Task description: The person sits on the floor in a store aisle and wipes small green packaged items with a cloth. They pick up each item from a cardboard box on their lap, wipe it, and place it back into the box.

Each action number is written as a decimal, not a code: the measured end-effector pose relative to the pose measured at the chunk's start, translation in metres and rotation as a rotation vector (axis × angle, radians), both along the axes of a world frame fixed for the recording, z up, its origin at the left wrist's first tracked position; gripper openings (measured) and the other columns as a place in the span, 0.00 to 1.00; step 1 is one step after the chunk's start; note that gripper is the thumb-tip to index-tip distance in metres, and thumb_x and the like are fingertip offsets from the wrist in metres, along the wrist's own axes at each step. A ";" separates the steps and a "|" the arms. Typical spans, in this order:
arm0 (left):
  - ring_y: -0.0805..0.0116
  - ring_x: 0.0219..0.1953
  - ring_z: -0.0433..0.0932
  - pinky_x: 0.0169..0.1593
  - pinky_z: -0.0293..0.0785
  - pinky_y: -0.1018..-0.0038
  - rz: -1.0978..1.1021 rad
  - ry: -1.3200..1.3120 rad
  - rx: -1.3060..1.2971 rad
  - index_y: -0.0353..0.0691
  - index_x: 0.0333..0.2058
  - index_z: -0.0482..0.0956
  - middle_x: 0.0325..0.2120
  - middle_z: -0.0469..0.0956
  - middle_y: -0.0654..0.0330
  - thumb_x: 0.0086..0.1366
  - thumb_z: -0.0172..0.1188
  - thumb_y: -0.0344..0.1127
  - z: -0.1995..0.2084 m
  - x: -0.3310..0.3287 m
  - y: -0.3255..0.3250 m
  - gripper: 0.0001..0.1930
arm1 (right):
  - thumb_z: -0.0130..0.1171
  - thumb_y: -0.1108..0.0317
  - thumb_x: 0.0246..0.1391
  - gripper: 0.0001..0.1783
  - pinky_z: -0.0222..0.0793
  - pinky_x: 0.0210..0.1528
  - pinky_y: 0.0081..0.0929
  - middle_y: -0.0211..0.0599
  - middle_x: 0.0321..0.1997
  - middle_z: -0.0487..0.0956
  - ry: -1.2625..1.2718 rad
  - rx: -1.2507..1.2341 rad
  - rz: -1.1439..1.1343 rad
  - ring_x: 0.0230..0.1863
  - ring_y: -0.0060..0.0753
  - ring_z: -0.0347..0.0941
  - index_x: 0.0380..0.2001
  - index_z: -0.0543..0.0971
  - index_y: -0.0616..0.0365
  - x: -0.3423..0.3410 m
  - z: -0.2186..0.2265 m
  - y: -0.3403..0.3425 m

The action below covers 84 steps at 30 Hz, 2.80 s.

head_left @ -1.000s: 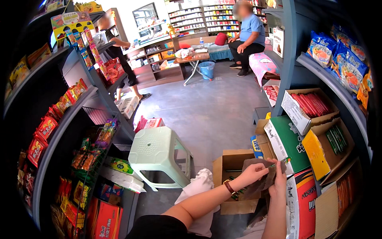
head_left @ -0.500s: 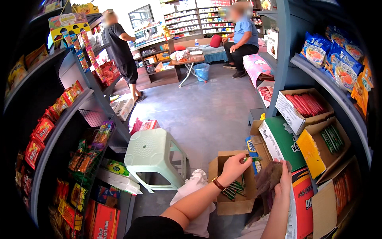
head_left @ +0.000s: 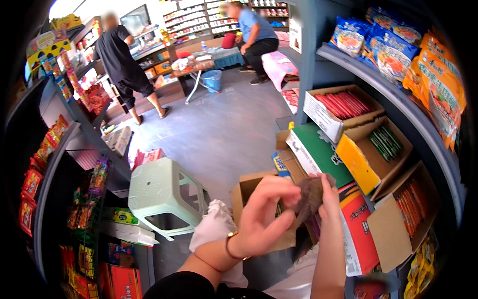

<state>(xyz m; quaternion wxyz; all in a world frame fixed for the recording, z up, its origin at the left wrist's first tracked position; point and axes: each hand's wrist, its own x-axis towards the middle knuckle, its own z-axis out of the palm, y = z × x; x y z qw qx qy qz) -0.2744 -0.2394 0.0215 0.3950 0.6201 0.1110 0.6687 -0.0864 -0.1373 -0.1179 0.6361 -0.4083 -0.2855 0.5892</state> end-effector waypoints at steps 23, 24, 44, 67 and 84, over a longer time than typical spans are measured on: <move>0.59 0.37 0.77 0.41 0.72 0.68 0.027 1.146 0.263 0.35 0.38 0.73 0.32 0.78 0.52 0.61 0.51 0.33 -0.004 0.255 0.212 0.09 | 0.49 0.56 0.56 0.21 0.66 0.47 0.40 0.56 0.43 0.72 -1.189 0.169 0.053 0.46 0.53 0.69 0.45 0.67 0.63 -0.012 -0.008 -0.014; 0.56 0.37 0.77 0.41 0.72 0.67 0.059 1.241 0.332 0.35 0.38 0.73 0.32 0.78 0.50 0.60 0.51 0.33 -0.012 0.270 0.235 0.10 | 0.47 0.48 0.56 0.23 0.71 0.40 0.42 0.52 0.35 0.76 -1.359 0.175 -0.069 0.40 0.50 0.74 0.34 0.70 0.62 -0.013 -0.011 -0.021; 0.52 0.37 0.76 0.40 0.73 0.63 0.373 1.391 1.022 0.39 0.36 0.75 0.37 0.74 0.51 0.56 0.50 0.31 -0.036 0.352 0.270 0.09 | 0.46 0.55 0.54 0.21 0.71 0.43 0.42 0.49 0.42 0.76 -1.225 -0.011 0.212 0.44 0.48 0.75 0.44 0.71 0.60 0.019 -0.012 -0.019; 0.81 0.24 0.70 0.30 0.68 0.83 -0.192 0.290 -0.673 0.38 0.33 0.70 0.25 0.73 0.65 0.63 0.55 0.34 -0.142 0.021 0.110 0.07 | 0.58 0.76 0.50 0.21 0.66 0.48 0.29 0.30 0.45 0.72 0.323 0.102 0.137 0.47 0.28 0.69 0.47 0.67 0.52 -0.013 -0.001 -0.003; 0.78 0.26 0.74 0.30 0.69 0.84 -0.456 0.129 -0.951 0.39 0.36 0.68 0.28 0.76 0.62 0.65 0.52 0.37 -0.153 0.011 0.081 0.08 | 0.56 0.67 0.55 0.19 0.68 0.47 0.34 0.33 0.47 0.73 0.395 0.030 0.031 0.46 0.34 0.71 0.49 0.68 0.56 -0.013 0.005 0.002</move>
